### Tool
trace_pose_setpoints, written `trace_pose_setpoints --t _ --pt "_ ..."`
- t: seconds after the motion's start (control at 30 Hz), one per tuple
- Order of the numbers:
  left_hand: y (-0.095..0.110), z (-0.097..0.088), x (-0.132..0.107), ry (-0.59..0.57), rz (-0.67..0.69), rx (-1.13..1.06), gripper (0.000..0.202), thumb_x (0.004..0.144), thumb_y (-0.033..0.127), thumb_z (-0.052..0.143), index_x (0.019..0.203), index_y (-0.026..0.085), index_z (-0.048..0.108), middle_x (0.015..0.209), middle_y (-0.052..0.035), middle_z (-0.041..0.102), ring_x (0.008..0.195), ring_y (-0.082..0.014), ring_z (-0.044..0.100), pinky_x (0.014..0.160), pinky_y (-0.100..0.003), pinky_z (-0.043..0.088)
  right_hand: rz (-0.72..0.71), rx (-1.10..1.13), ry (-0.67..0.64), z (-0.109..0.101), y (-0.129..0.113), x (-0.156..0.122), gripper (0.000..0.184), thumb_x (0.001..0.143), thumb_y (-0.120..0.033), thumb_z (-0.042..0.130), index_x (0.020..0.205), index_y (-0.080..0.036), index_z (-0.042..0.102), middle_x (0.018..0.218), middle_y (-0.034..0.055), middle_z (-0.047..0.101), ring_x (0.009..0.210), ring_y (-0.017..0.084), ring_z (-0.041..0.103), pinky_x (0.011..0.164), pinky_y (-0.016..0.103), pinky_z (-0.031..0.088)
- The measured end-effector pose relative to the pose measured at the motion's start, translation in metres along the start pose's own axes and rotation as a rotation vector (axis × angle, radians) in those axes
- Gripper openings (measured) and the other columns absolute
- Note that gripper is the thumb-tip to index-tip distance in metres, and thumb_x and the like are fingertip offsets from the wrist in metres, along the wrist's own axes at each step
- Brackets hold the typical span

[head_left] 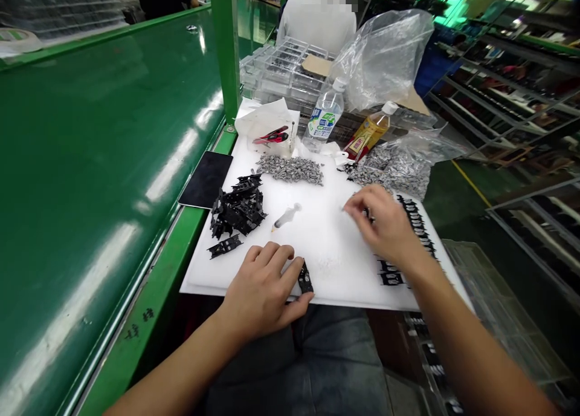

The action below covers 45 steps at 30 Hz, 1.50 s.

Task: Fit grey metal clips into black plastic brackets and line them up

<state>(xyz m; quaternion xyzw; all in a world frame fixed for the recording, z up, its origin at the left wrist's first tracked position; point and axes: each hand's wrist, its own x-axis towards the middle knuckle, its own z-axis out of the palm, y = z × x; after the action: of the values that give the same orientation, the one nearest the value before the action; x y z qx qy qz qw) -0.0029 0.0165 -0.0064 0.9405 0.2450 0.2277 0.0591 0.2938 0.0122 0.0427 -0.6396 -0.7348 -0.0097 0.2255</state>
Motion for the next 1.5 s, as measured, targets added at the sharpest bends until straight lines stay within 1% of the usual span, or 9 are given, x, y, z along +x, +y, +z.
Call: trace_pose_setpoints --t 0.1,0.2,0.3,0.43,0.57,0.67,0.83,1.07,1.5 --pt "0.001 0.0 0.0 -0.01 -0.003 0.003 0.044 0.099 0.052 0.06 0.124 0.016 0.066 0.117 -0.0122 0.067 0.103 -0.0313 0.056 0.082 -0.046 0.04 -0.097 0.1 -0.016 0.021 -0.043 -0.04 0.011 0.105 -0.019 0.055 0.105 -0.024 0.065 0.102 0.0103 0.066 0.092 0.027 0.066 0.08 0.044 0.056" --pt "0.001 -0.001 0.0 -0.011 0.0 0.0 0.045 0.1 0.053 0.058 0.125 0.016 0.065 0.118 -0.0122 0.067 0.104 -0.0312 0.056 0.082 -0.046 0.04 -0.095 0.154 -0.016 0.034 -0.056 -0.061 0.01 0.104 -0.019 0.059 0.108 -0.026 0.065 0.1 0.0088 0.065 0.093 0.026 0.067 0.081 0.044 0.057" --pt "0.002 -0.001 0.0 -0.018 -0.003 -0.002 0.045 0.1 0.053 0.059 0.125 0.016 0.065 0.119 -0.012 0.067 0.105 -0.0312 0.056 0.082 -0.047 0.041 -0.013 0.301 -0.028 0.034 -0.05 -0.062 0.009 0.103 -0.023 0.064 0.111 -0.026 0.065 0.104 0.0078 0.065 0.092 0.024 0.067 0.081 0.041 0.057" --pt "0.002 -0.001 0.0 -0.026 -0.007 0.002 0.045 0.099 0.054 0.06 0.125 0.016 0.065 0.119 -0.0124 0.067 0.105 -0.0314 0.056 0.082 -0.047 0.041 0.108 0.412 -0.075 0.025 -0.043 -0.049 0.007 0.105 -0.026 0.061 0.108 -0.026 0.067 0.1 0.0053 0.068 0.087 0.021 0.066 0.079 0.038 0.055" --pt "0.002 0.0 0.0 -0.013 0.004 0.015 0.046 0.1 0.053 0.058 0.126 0.016 0.065 0.121 -0.0125 0.067 0.105 -0.0315 0.056 0.082 -0.046 0.04 0.014 0.361 -0.209 0.021 -0.045 -0.036 0.012 0.106 -0.025 0.061 0.113 -0.025 0.069 0.106 0.0056 0.07 0.088 0.02 0.069 0.082 0.037 0.055" --pt "0.002 0.0 -0.001 -0.017 0.004 0.023 0.047 0.101 0.054 0.057 0.127 0.016 0.065 0.121 -0.0126 0.067 0.105 -0.0319 0.056 0.082 -0.046 0.04 -0.052 0.338 -0.269 0.019 -0.045 -0.032 0.01 0.105 -0.022 0.061 0.103 -0.024 0.07 0.101 0.0049 0.071 0.088 0.02 0.068 0.081 0.037 0.054" --pt "0.002 -0.001 0.0 -0.025 0.001 0.002 0.046 0.1 0.054 0.058 0.125 0.016 0.066 0.119 -0.0121 0.067 0.105 -0.0316 0.056 0.082 -0.046 0.041 -0.019 0.328 -0.173 0.021 -0.043 -0.041 0.007 0.103 -0.025 0.064 0.1 -0.024 0.069 0.097 0.0056 0.07 0.08 0.02 0.068 0.073 0.037 0.057" --pt "0.002 -0.001 0.001 -0.02 -0.007 -0.003 0.046 0.101 0.054 0.058 0.127 0.017 0.065 0.12 -0.0117 0.067 0.106 -0.0317 0.056 0.083 -0.047 0.042 -0.083 0.263 -0.067 0.024 -0.041 -0.047 0.007 0.102 -0.023 0.066 0.1 -0.025 0.072 0.098 0.0055 0.069 0.074 0.018 0.068 0.068 0.036 0.057" --pt "0.002 -0.001 0.001 -0.025 -0.004 0.001 0.046 0.101 0.054 0.056 0.126 0.017 0.066 0.12 -0.011 0.066 0.105 -0.0314 0.056 0.082 -0.046 0.039 -0.057 0.308 -0.102 0.019 -0.042 -0.038 0.01 0.1 -0.017 0.066 0.095 -0.023 0.073 0.094 0.0045 0.069 0.074 0.018 0.065 0.065 0.035 0.054"
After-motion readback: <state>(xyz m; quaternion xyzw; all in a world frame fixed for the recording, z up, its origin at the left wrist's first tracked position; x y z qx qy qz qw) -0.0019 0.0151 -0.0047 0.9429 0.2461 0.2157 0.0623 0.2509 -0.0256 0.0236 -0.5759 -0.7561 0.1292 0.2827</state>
